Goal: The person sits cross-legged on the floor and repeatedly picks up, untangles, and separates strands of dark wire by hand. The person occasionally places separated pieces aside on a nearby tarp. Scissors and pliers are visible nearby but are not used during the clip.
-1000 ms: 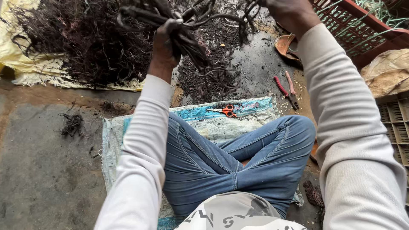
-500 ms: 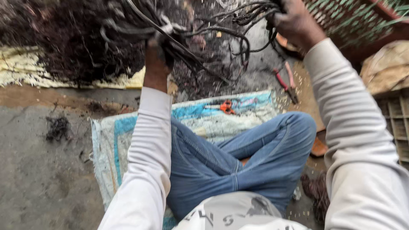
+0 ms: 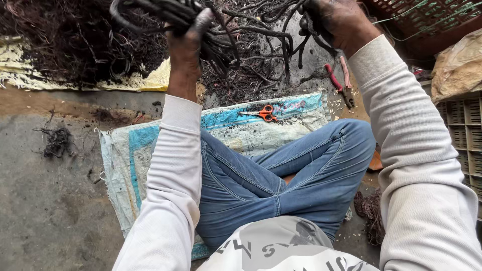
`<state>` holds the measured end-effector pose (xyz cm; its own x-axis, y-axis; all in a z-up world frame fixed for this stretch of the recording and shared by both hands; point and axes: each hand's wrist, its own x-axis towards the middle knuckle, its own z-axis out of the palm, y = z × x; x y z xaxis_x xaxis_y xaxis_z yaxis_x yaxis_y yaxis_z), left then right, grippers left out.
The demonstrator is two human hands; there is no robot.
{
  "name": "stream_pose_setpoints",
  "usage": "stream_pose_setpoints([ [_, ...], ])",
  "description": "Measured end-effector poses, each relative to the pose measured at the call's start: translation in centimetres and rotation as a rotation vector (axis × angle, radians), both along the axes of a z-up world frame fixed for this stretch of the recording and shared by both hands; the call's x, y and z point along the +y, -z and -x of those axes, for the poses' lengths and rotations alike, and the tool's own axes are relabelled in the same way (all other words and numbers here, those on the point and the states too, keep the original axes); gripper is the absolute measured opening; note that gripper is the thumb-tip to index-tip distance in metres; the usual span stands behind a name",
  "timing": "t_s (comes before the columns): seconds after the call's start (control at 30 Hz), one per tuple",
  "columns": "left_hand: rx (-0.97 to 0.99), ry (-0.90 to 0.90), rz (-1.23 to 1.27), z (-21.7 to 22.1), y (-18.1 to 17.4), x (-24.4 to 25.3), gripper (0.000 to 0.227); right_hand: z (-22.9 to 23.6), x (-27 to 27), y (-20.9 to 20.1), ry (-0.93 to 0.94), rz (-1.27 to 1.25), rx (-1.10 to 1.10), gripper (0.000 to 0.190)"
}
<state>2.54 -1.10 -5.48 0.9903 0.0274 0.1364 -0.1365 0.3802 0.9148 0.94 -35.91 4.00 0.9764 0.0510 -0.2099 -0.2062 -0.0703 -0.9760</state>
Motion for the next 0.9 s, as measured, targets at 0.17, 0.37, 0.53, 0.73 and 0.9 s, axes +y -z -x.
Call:
stream_pose_setpoints([
  [0.17,-0.036,0.137,-0.122,1.4,-1.3,-0.9,0.039,1.1,3.7,-0.5,0.055,-0.065,0.001,0.011],
  [0.37,-0.044,0.339,-0.406,2.3,-3.2,-3.0,0.046,2.8,9.7,-2.0,-0.276,0.181,-0.054,0.034],
  [0.53,-0.064,0.423,-0.358,3.4,-3.7,-3.1,0.046,3.0,12.1,-2.3,-0.42,0.271,-0.169,0.037],
  [0.73,-0.304,0.309,-0.434,3.4,-3.6,-3.9,0.04,3.0,11.2,-2.5,-0.512,0.322,-0.326,0.039],
  [0.9,-0.194,0.199,-0.634,3.6,-2.1,-4.7,0.029,2.9,10.0,-2.7,-0.52,0.648,-0.502,0.045],
])
